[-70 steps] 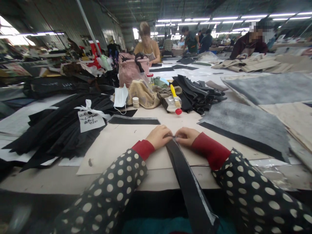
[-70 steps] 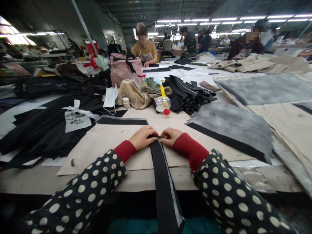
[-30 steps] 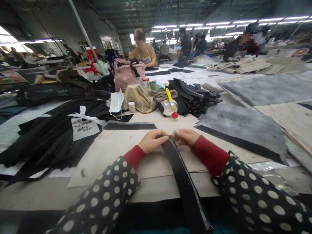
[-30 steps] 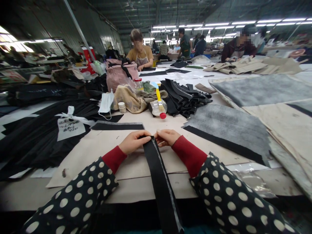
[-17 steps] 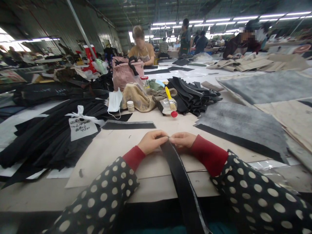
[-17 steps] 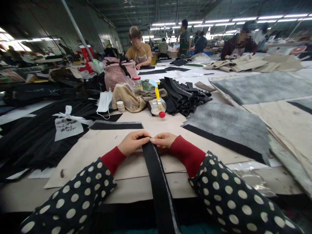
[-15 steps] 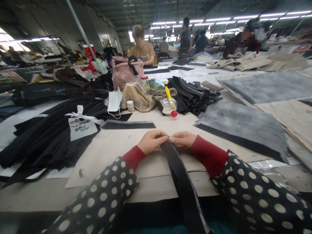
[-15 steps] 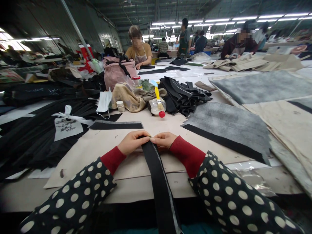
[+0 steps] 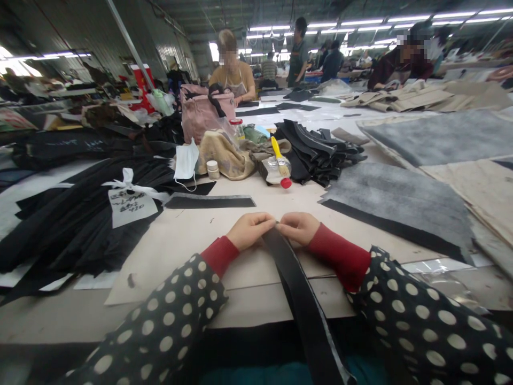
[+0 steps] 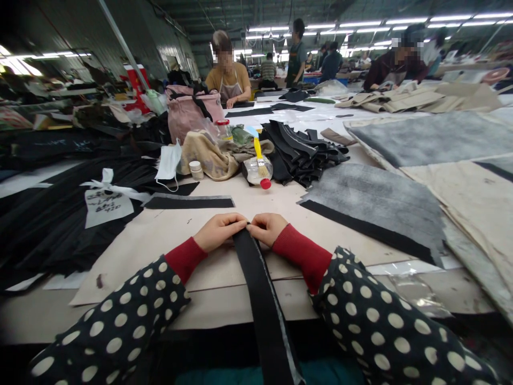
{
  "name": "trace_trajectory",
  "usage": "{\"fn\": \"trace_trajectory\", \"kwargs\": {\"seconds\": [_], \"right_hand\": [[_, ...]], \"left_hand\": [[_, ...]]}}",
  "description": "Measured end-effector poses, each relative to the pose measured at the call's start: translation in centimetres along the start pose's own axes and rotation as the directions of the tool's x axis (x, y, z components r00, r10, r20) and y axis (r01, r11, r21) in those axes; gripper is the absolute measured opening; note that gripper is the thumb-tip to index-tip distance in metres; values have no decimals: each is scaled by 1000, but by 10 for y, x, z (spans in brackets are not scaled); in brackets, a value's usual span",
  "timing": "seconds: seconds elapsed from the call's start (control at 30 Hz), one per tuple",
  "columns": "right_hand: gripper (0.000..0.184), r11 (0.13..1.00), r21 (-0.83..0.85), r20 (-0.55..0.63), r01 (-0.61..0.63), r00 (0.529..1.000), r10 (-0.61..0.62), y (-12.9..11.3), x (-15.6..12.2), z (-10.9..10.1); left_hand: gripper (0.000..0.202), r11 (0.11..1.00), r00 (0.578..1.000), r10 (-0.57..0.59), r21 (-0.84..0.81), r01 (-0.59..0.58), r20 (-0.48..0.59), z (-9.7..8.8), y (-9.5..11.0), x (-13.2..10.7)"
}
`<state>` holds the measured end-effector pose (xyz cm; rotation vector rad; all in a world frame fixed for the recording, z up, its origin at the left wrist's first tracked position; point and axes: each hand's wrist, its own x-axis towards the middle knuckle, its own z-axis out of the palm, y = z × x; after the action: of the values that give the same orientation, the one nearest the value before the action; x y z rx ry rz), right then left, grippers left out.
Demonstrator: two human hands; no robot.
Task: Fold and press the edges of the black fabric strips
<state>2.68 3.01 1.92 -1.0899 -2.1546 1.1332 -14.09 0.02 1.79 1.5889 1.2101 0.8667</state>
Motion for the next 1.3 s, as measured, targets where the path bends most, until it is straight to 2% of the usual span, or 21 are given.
{"fn": "trace_trajectory", "kwargs": {"seconds": [0.07,0.1,0.17,0.27,0.37,0.43,0.47,0.53,0.6,0.67,0.77,0.87,0.93,1.03,1.1,1.17,1.23,1.3], "right_hand": [[25,993,-105,-63,48,997,-55,-2,1,1],[25,994,-101,-79,46,995,-54,-2,2,2],[27,999,26,-58,-25,998,26,-1,5,2],[32,930,294,71,-219,976,207,4,12,-1],[37,851,392,151,-349,937,314,10,16,-16],[42,863,341,153,-372,928,340,14,15,-32],[44,890,279,138,-362,932,336,15,13,-41],[48,952,91,78,-291,955,285,16,5,-57],[51,975,-140,-17,-171,985,170,14,-6,-65],[56,929,-367,-75,-45,997,19,10,-16,-64],[65,779,-620,-36,92,989,-145,3,-23,-48],[62,649,-745,36,153,981,-190,2,-17,-30],[50,616,-770,78,166,983,-167,3,-12,-27],[40,664,-717,132,211,977,-169,-1,-6,-43],[38,702,-681,85,210,974,-209,-9,0,-64],[35,677,-718,-17,162,968,-249,-19,10,-87],[34,576,-808,-65,122,954,-293,-24,27,-104],[38,448,-888,-47,105,948,-315,-22,49,-111]], "left_hand": [[25,997,999,-39,-69,40,16,0,1,1],[24,993,998,-62,-102,64,19,0,2,1],[24,986,994,-108,-131,107,-2,-1,4,2],[19,981,976,-170,-116,155,-136,-8,1,6],[17,965,909,-261,-128,231,-326,-22,-7,10],[22,950,855,-302,-54,309,-422,-33,-13,10],[22,940,841,-285,38,339,-460,-38,-15,9],[20,881,848,-172,307,361,-502,-46,-18,7],[18,756,872,-16,565,330,-489,-51,-18,3],[18,631,876,118,716,298,-468,-51,-15,1],[22,535,858,309,821,199,-409,-46,-8,-2],[28,489,878,417,872,2,-236,-37,-1,-2],[32,455,915,392,884,-105,-93,-31,0,-2],[28,399,959,283,906,-145,29,-29,-2,-2],[23,372,977,214,923,-96,15,-30,-3,-2],[24,354,987,157,935,-22,-36,-31,-3,-2],[23,344,988,122,938,45,-92,-31,0,-3],[22,343,983,108,934,103,-148,-30,3,-5]]}}
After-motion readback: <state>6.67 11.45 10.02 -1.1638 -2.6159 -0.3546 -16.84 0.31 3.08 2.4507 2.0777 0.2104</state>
